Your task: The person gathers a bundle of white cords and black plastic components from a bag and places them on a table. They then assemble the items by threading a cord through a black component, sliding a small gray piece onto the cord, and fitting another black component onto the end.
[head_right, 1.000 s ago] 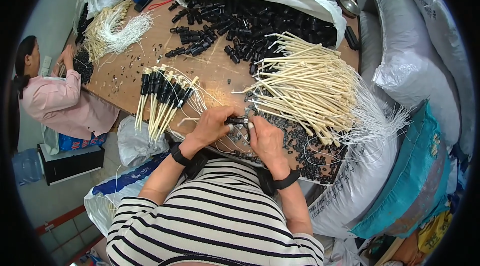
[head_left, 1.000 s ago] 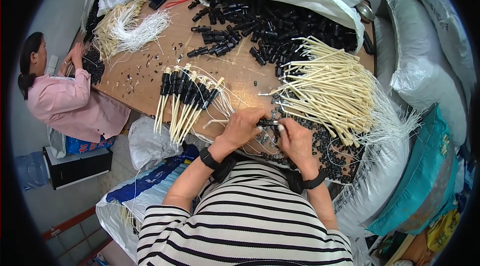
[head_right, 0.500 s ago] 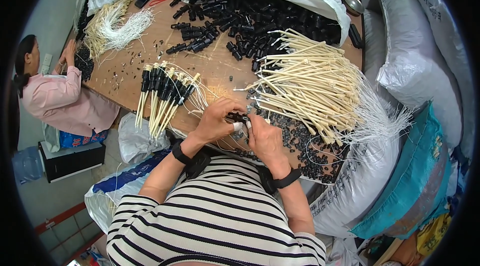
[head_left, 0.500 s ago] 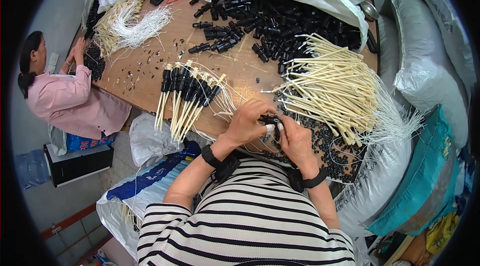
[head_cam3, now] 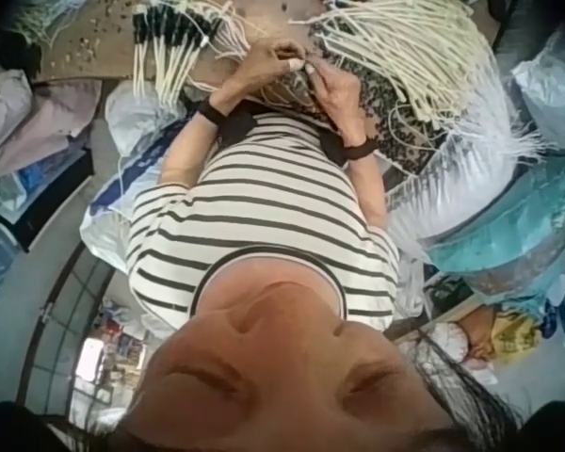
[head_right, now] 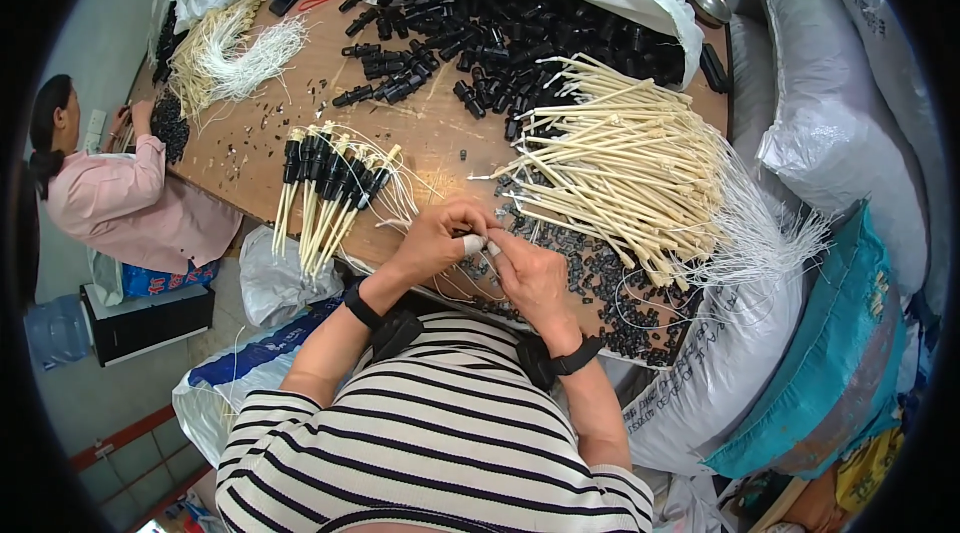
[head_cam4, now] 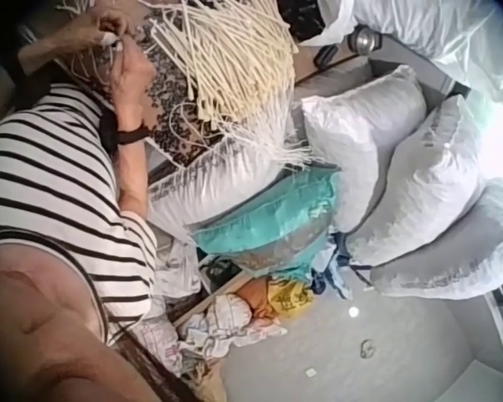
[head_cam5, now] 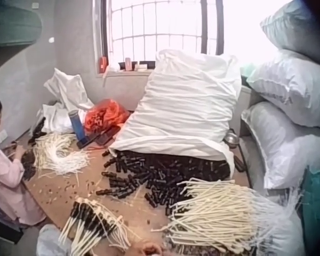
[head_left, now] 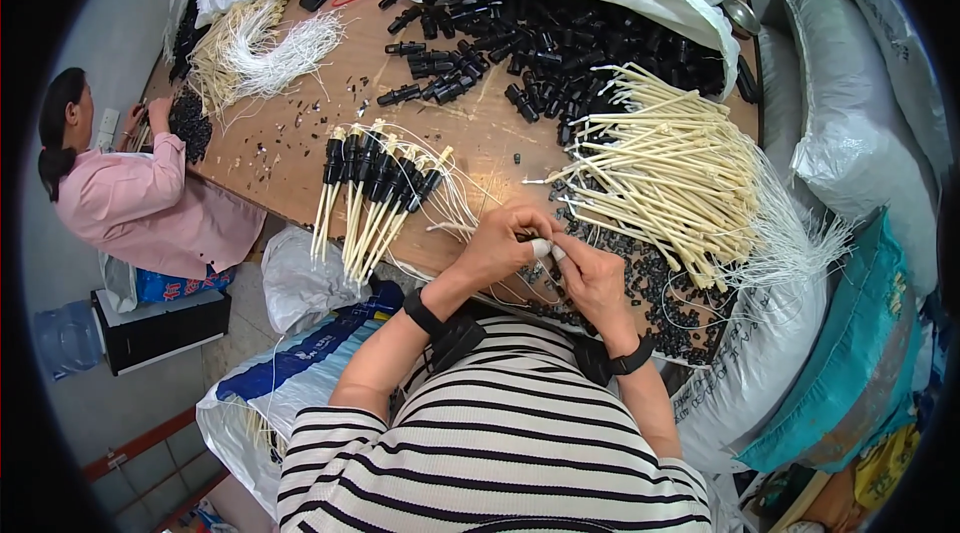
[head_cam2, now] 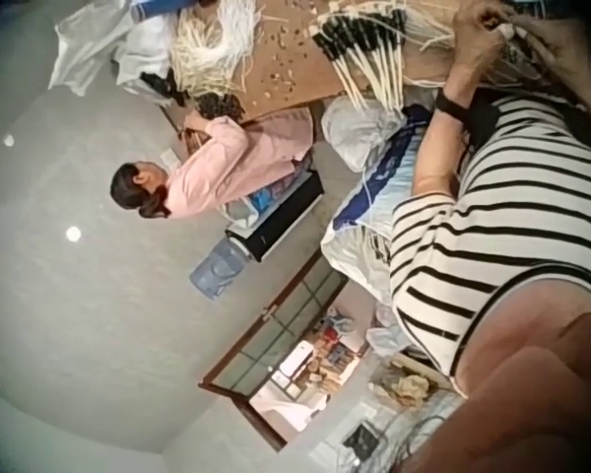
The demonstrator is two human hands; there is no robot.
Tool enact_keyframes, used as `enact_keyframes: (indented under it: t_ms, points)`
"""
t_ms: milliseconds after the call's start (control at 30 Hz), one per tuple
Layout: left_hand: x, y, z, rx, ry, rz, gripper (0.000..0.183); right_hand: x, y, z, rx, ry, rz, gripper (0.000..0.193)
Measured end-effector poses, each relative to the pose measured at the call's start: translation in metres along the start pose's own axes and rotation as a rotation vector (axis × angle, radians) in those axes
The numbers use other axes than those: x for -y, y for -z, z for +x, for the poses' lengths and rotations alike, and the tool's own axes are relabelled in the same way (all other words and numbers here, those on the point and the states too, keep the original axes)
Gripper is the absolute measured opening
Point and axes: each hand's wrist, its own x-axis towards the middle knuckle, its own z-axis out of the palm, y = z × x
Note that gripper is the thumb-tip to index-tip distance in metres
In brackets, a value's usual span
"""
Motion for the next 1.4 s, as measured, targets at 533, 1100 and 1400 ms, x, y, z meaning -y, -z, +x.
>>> enact_keyframes:
  t_ms: [533,1100,1400]
  points:
    - [0.021,0.051,0.090,-0.357,-0.190,0.949,0.026,-0.031,-0.001,-0.011,-0.124,-0.610,0.421,0.015]
    - [-0.027,-0.043,0.023,-0.008,-0.611,0.567,0.025,-0.032,-0.011,-0.003,-0.199,-0.523,0.566,0.017]
    - [-0.015,-0.032,0.012,-0.138,-0.100,0.210,0.028,-0.011,-0.001,-0.005,-0.189,-0.471,0.207,0.013]
